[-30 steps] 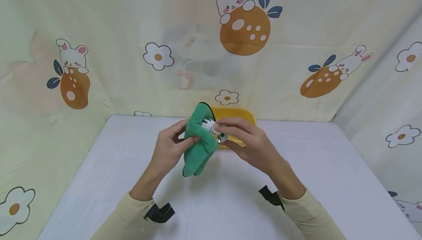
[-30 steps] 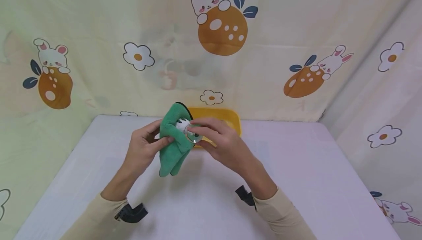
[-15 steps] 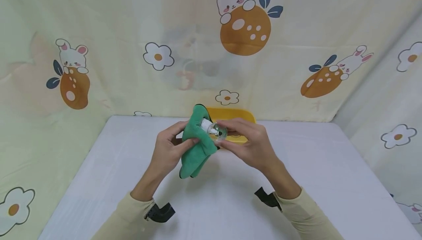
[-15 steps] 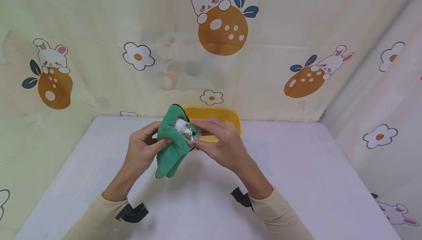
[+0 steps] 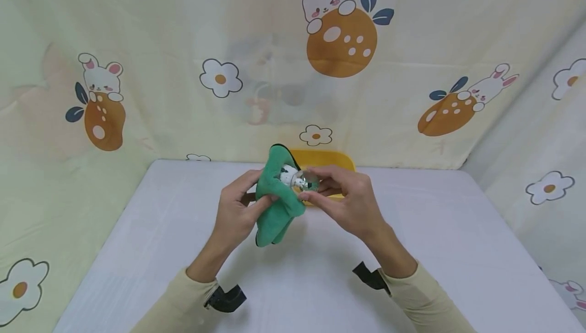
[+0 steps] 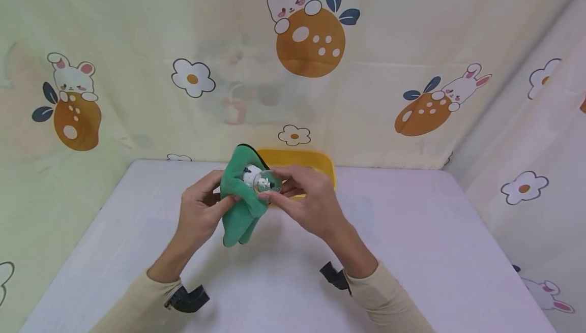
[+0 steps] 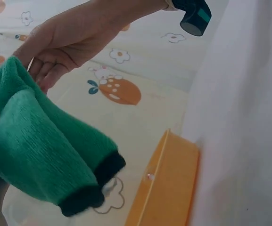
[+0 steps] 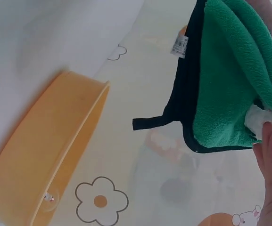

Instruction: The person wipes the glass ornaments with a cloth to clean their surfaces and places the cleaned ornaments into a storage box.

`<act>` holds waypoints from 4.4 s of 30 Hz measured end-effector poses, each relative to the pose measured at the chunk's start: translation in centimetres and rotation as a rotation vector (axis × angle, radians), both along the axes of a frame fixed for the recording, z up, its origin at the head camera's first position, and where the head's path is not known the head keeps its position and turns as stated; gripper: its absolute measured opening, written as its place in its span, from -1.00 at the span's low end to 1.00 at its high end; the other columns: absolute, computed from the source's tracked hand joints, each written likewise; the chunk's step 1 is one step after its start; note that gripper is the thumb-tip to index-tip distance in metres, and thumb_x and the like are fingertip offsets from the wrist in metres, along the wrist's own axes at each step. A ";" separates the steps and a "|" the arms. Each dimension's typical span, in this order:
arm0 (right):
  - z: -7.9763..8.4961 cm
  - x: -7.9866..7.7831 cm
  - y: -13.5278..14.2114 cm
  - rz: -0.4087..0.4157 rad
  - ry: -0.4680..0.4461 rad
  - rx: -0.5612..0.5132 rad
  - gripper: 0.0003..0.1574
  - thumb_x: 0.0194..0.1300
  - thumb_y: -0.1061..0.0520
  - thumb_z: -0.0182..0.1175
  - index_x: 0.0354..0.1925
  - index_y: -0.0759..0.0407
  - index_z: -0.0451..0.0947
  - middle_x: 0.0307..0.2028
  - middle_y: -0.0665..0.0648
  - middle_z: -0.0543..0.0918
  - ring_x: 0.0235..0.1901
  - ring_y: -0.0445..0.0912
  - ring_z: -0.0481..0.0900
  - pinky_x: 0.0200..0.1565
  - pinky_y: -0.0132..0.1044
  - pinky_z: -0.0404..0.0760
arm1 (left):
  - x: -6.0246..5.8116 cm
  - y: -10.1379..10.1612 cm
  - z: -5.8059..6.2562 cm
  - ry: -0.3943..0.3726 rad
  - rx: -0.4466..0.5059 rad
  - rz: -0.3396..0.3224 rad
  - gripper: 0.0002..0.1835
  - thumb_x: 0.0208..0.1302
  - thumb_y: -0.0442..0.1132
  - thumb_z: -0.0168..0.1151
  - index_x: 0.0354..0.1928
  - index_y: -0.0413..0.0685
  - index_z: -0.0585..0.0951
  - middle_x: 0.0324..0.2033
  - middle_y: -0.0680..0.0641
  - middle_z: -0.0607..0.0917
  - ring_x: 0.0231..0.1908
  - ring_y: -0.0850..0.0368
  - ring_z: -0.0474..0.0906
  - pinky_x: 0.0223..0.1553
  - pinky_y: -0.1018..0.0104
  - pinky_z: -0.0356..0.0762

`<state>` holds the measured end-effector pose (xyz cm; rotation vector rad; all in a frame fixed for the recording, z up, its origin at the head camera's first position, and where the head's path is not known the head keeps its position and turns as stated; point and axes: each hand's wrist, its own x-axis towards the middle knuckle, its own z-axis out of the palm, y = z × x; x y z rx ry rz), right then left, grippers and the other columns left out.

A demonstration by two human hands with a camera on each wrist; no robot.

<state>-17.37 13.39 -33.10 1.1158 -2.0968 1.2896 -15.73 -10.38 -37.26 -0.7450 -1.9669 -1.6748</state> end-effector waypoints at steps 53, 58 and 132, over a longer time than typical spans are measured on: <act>-1.0 0.0 -1.3 -0.088 -0.087 0.006 -0.38 0.21 0.26 0.46 0.23 0.19 0.55 -0.06 0.07 0.65 -0.15 -0.10 0.65 -0.12 -0.28 0.78 | 0.0 0.1 -0.3 -0.011 -0.023 0.064 -0.48 0.22 -0.43 0.43 0.25 -0.15 0.60 0.08 -0.08 0.72 0.08 0.03 0.66 -0.09 0.21 0.77; -1.0 -0.4 -1.4 -0.089 -0.084 0.043 -0.35 0.20 0.28 0.46 0.25 0.20 0.54 -0.04 0.11 0.62 -0.08 -0.09 0.61 -0.07 -0.25 0.77 | 0.0 -0.8 -0.5 -0.156 -0.027 0.033 -0.47 0.23 -0.36 0.45 0.26 -0.10 0.60 0.11 -0.06 0.71 0.13 0.05 0.64 -0.07 0.23 0.76; -8.6 -14.1 -1.7 -0.268 -0.517 0.553 -0.40 0.22 0.04 0.47 0.16 0.27 0.60 -0.08 0.15 0.71 -0.14 0.00 0.56 0.00 -0.13 0.62 | -1.4 -13.2 -3.4 0.023 -0.930 0.141 -0.24 0.07 -0.46 0.53 0.35 0.07 0.54 0.11 -0.11 0.68 0.08 -0.09 0.65 0.05 -0.01 0.70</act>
